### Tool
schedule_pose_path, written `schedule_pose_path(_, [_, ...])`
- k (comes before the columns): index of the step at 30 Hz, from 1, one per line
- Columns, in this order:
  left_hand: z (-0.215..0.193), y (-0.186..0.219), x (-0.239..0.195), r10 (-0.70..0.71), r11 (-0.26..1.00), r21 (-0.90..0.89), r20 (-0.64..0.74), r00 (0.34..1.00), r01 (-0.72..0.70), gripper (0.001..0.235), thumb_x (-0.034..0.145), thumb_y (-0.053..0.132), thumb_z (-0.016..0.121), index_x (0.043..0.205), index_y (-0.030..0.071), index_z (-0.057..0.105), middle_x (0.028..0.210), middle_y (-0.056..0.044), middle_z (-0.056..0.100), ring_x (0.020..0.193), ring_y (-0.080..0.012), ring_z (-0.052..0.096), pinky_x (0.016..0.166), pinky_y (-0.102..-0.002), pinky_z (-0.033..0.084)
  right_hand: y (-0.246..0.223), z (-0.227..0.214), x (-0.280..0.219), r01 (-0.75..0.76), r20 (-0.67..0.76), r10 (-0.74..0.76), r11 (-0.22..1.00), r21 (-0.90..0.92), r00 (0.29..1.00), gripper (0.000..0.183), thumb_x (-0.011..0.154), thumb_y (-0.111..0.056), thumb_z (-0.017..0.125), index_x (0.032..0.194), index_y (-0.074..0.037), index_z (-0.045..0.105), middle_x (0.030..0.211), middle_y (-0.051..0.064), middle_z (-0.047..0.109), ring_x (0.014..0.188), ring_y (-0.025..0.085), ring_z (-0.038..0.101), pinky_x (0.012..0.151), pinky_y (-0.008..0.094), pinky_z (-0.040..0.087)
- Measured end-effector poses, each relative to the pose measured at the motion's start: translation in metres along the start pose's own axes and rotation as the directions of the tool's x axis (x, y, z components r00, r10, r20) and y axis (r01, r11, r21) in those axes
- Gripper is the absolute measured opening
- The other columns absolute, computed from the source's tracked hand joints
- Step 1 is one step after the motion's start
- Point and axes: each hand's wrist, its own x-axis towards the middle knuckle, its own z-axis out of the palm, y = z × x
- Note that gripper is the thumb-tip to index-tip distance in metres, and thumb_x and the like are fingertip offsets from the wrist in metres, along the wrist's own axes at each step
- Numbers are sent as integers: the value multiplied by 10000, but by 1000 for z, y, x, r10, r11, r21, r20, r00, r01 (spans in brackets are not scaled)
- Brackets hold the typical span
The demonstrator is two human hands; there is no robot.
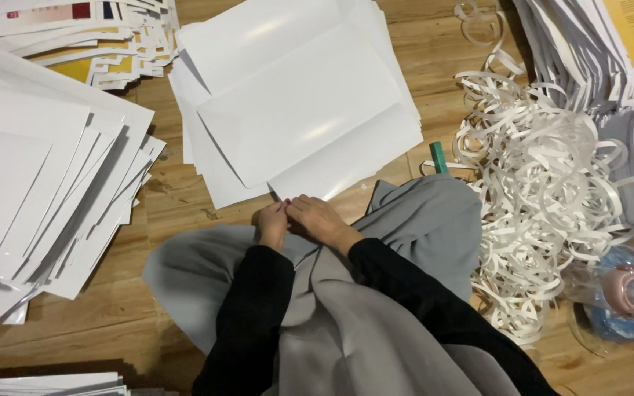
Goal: The person sits on the floor and applies glue to the edges of white paper sheets using a green glue stick. They then press the glued edges together to bond the sheets, repeating the process for multiple pieces.
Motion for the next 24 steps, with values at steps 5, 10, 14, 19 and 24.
schedule_pose_path(5, [2,3,1,-17,1000,-1,-9,1000,17,364,915,252,495,1189,16,537,1168,-167,549,960,-253,569,664,-294,547,0,-10,7,15,44,-15,1000,1,999,98,856,-200,544,880,-106,555,794,41,550,827,180,532,670,257,444])
schedule_pose_path(10, [6,0,5,41,999,1,-29,999,-41,362,920,237,482,1189,-1,532,1207,-188,514,1007,-299,546,654,-327,555,6,-6,3,35,77,-37,999,29,996,124,816,-96,575,939,-94,561,841,54,557,865,206,524,712,272,442])
schedule_pose_path(14, [12,-6,13,5,1000,29,-8,1000,-5,375,899,245,517,1186,4,538,1222,-192,499,1039,-330,539,679,-360,560,9,-5,-4,-18,91,3,986,163,996,129,841,-73,530,968,-91,530,865,56,538,879,211,520,718,270,445])
schedule_pose_path(19, [5,-3,13,-1,998,67,9,1000,0,392,898,268,508,1195,14,532,1246,-180,481,1029,-312,547,685,-363,562,10,0,-2,30,109,-33,999,33,993,224,822,-71,553,1041,-105,522,919,44,545,917,190,520,744,272,443])
schedule_pose_path(24, [3,-12,18,-26,1000,6,-8,1000,26,422,892,298,530,1199,8,529,1156,-190,541,854,-273,622,633,-319,562,9,17,-9,-5,-100,0,998,-56,995,62,867,-63,482,923,-83,497,860,55,495,818,192,519,696,274,456])
